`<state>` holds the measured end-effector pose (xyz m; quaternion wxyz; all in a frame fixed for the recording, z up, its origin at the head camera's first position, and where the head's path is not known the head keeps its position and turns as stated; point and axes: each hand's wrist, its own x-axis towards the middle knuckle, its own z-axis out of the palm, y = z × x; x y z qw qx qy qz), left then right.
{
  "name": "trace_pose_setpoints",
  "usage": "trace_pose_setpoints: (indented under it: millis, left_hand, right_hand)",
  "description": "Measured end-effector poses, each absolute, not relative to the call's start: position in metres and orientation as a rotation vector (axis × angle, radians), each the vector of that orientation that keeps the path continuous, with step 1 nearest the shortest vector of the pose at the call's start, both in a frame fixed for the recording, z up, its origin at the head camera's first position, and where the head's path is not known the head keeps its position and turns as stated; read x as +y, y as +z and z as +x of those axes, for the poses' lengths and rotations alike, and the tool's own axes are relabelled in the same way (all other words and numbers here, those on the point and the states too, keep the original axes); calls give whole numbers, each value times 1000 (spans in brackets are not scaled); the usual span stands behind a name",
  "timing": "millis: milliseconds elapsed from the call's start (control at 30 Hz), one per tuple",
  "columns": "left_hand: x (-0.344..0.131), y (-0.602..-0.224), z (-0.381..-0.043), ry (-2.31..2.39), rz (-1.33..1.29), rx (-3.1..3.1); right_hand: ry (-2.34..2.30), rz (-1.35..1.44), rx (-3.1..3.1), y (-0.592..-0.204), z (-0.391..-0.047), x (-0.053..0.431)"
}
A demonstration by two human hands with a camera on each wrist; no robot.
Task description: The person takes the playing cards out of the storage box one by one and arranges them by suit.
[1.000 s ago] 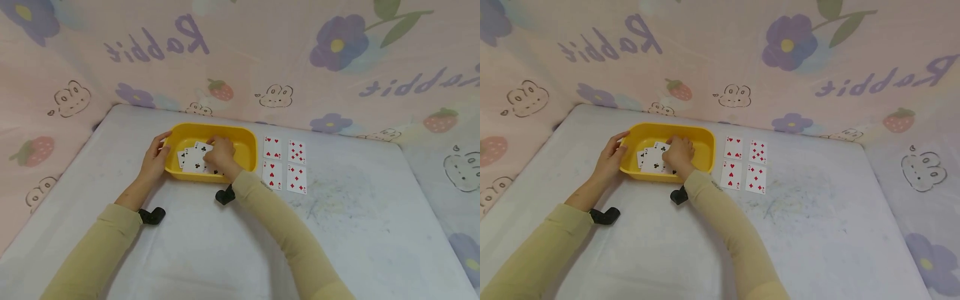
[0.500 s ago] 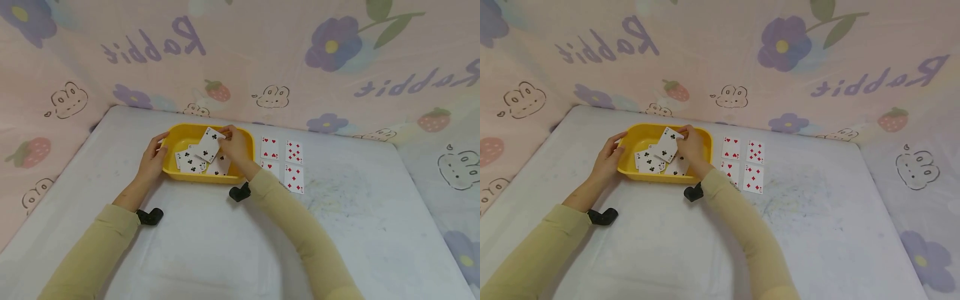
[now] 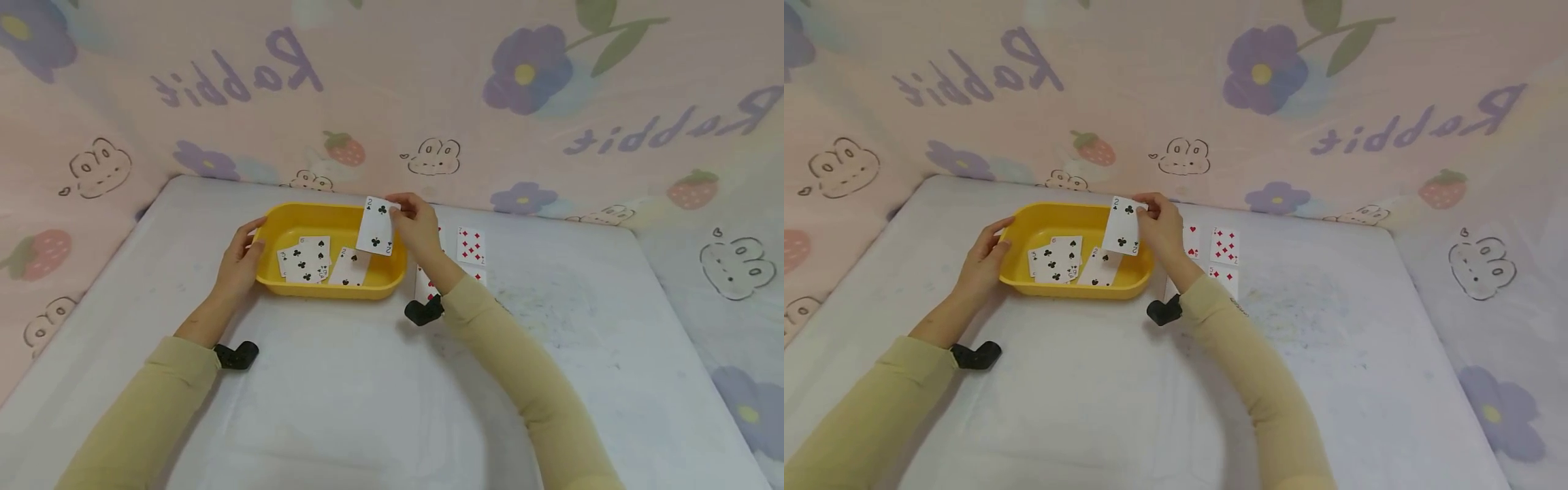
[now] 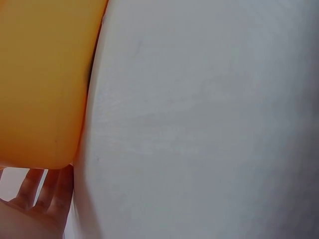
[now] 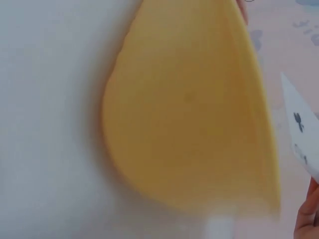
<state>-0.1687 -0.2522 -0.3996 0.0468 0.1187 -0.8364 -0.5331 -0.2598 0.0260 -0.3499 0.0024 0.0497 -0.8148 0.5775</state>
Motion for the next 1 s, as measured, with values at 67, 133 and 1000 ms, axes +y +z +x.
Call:
trace_pose_setpoints:
  millis: [67,133,1000]
  left_hand:
    - [-252,-399,-169,-1624,350,-2549]
    - [-252,-399,-168,-1623,337,-2540]
    - [-252,-399,-166,-1633,317,-2559]
  right_hand:
    - [1818,159,-2549,-352,-261,33]
    - [1811,156,-2539,-355,-262,41]
    - [1618,-20,-2636,-386,-274,162]
